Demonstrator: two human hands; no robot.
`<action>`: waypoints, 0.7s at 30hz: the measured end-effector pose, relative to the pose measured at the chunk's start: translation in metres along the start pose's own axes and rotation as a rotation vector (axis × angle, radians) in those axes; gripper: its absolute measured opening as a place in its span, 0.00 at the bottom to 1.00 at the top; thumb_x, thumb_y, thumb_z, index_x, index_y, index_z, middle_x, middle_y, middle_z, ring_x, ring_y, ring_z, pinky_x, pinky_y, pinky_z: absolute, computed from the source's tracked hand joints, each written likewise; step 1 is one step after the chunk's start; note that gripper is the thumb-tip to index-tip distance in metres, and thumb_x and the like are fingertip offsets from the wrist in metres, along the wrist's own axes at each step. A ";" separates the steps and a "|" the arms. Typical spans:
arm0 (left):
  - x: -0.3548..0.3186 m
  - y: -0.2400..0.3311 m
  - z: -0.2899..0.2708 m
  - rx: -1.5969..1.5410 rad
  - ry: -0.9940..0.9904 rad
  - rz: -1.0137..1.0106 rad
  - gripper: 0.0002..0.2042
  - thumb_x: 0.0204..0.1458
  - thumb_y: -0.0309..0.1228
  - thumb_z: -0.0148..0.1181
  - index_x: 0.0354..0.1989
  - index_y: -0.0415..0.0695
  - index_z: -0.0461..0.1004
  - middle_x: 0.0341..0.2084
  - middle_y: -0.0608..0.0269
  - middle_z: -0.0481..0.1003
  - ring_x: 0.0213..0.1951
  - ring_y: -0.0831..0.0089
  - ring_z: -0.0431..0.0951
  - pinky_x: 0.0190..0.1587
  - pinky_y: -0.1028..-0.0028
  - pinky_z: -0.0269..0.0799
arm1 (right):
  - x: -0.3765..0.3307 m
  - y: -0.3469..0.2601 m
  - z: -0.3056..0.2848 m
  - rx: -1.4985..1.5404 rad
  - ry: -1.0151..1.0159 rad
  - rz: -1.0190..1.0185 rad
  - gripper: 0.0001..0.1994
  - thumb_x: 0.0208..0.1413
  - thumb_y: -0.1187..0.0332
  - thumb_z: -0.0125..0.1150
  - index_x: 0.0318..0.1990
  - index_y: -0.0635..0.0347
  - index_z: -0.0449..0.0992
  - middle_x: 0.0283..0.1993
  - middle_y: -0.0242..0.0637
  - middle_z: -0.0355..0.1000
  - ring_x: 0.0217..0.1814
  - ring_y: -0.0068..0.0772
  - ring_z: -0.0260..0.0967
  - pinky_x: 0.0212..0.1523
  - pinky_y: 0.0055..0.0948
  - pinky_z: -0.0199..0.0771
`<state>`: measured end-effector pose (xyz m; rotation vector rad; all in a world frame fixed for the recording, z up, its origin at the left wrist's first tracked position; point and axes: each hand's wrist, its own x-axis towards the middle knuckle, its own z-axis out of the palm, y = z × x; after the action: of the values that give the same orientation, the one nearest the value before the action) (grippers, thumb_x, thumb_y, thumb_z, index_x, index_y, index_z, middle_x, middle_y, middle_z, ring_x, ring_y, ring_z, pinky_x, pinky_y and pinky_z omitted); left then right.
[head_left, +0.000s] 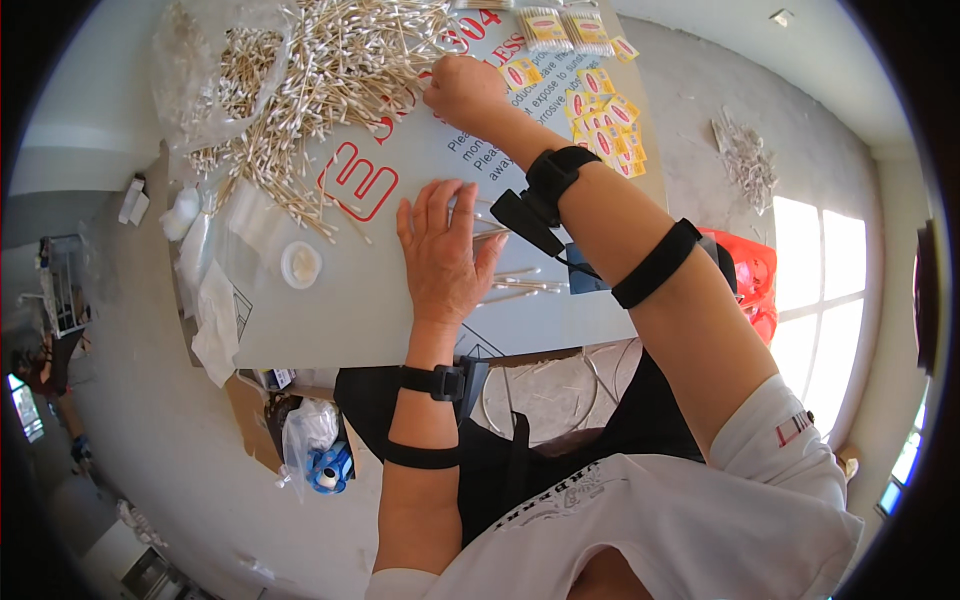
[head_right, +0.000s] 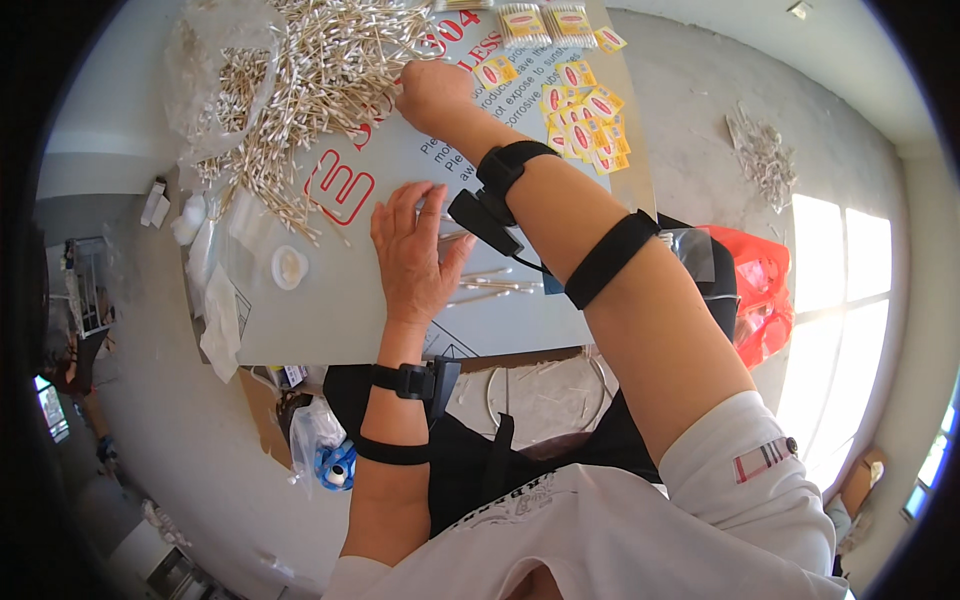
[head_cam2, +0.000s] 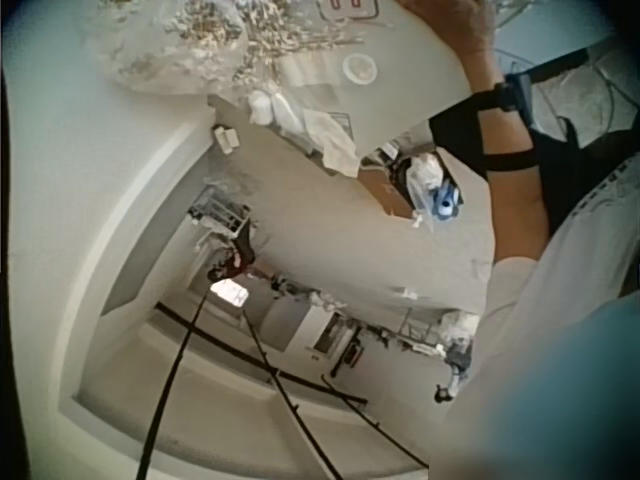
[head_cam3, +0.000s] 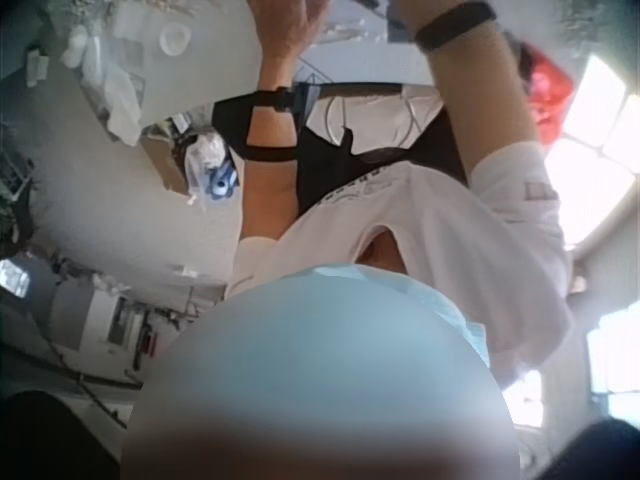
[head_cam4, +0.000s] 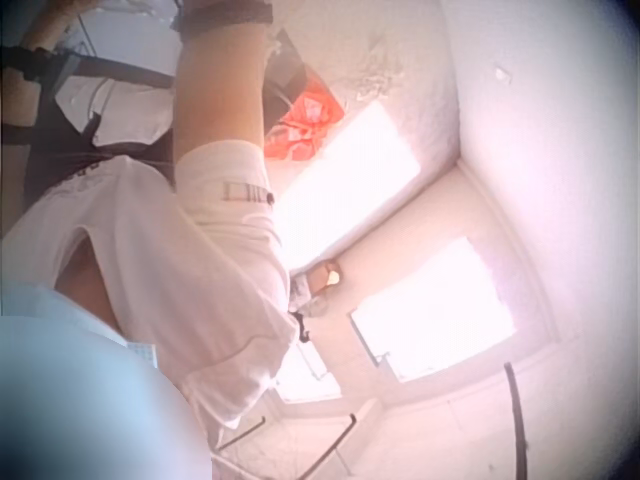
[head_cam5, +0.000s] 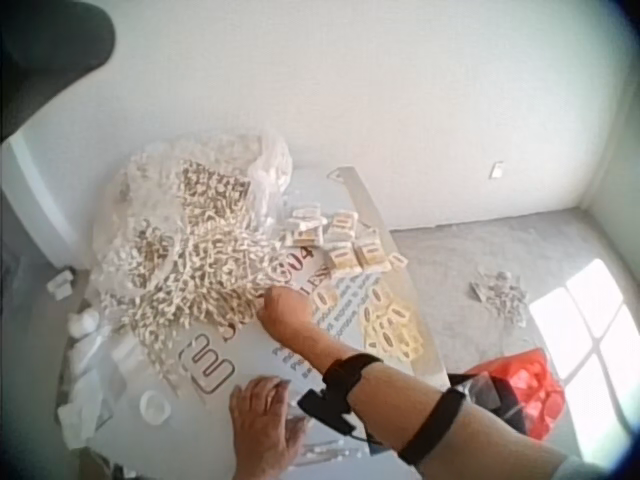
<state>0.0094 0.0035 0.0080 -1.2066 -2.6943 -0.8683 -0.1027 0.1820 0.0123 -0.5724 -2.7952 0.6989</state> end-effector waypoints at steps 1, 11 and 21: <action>-0.001 -0.001 0.000 -0.002 0.006 0.002 0.30 0.42 0.37 0.69 0.56 0.44 0.68 0.56 0.61 0.65 0.62 0.57 0.60 0.66 0.47 0.46 | -0.005 0.003 -0.005 0.062 -0.053 0.020 0.11 0.47 0.62 0.61 0.27 0.60 0.79 0.29 0.46 0.77 0.34 0.46 0.76 0.36 0.42 0.75; -0.001 -0.003 0.002 0.043 0.010 0.026 0.30 0.46 0.41 0.65 0.58 0.46 0.67 0.56 0.60 0.65 0.62 0.58 0.61 0.65 0.45 0.47 | -0.039 0.046 -0.039 0.458 -0.213 0.167 0.08 0.42 0.66 0.66 0.24 0.62 0.79 0.21 0.43 0.74 0.26 0.40 0.74 0.30 0.35 0.73; -0.001 -0.002 -0.001 0.019 0.022 0.024 0.31 0.44 0.40 0.66 0.59 0.44 0.66 0.57 0.57 0.65 0.62 0.58 0.61 0.65 0.47 0.47 | -0.077 0.047 -0.059 0.239 -0.317 -0.174 0.08 0.41 0.67 0.67 0.21 0.63 0.77 0.21 0.42 0.73 0.26 0.42 0.72 0.30 0.36 0.71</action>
<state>0.0088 0.0014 0.0075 -1.2162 -2.6593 -0.8454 -0.0017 0.2124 0.0332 -0.1835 -2.9300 1.1503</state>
